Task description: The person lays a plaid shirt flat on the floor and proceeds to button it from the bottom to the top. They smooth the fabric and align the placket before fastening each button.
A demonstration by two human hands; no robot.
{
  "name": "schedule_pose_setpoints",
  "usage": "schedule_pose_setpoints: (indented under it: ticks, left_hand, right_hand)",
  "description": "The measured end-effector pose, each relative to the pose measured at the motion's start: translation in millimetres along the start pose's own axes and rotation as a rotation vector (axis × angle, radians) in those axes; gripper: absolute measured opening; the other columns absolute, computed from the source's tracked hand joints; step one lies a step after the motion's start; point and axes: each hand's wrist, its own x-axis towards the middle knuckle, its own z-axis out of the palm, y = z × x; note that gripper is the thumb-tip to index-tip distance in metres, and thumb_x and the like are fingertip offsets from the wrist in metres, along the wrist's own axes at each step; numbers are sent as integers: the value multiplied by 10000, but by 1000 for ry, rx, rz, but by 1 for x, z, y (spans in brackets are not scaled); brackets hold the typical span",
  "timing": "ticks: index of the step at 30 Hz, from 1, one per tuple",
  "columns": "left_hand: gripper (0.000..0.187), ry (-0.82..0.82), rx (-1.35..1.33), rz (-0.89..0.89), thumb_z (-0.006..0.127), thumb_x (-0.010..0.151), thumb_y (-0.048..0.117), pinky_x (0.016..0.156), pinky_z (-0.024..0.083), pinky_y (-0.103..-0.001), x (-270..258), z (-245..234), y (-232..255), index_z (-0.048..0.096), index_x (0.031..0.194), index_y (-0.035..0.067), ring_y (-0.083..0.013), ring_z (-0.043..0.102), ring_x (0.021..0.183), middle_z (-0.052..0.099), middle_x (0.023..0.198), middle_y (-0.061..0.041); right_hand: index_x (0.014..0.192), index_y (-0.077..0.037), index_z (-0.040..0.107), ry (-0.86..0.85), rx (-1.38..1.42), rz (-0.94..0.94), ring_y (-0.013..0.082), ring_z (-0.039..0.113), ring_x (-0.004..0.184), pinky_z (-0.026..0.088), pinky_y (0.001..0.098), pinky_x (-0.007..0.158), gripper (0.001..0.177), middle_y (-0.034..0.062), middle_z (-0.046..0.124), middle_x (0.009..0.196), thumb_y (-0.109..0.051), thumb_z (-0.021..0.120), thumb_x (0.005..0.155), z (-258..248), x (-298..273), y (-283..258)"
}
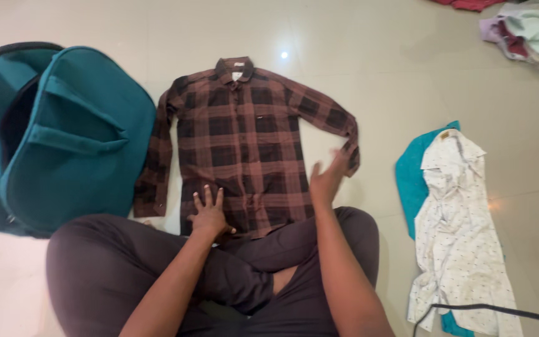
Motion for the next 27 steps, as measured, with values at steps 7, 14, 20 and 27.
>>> schedule_pose_setpoints:
  ticks: [7,14,20,27]
  left_hand:
    - [1397,154,-83,-30,926,655,596,1156,237,-748,10,-3,-13,-27,1642,330,-397,-96,1589,-129,1744,-39]
    - [1515,-3,-14,-108,942,625,618,1105,314,-742,12,-15,-3,-136,1648,329,-488,-143,1560,-249,1726,-67]
    - [1487,51,14,-123,930,635,638,1157,308,-666,14,-6,-13,-87,1663,297,-474,-48,1572,-157,1734,-123]
    - [1362,371,-14,44,842,668,715,1170,276,-711,42,6,-15,11,1650,270,-440,-41,1598,-66,1742,-80]
  right_hand:
    - [1595,-198,249,-851,-386,7,385,78,1569,267,674,1160,1048,111,122,1700,-572,808,791,38,-51,-27]
    - [1658,-263,-15,-1120,-627,331,342,-89,1596,228,704,1176,1374,63,-107,1738,-745,810,671,24,-19,-57]
    - [1656,-211,30,-1017,-643,218,341,-48,1586,156,635,1237,1343,142,-68,1724,-781,784,701,40,-32,-28]
    - [1651,-166,122,-869,-492,59,344,29,1615,256,590,1229,1260,141,28,1743,-742,780,744,57,-34,-9]
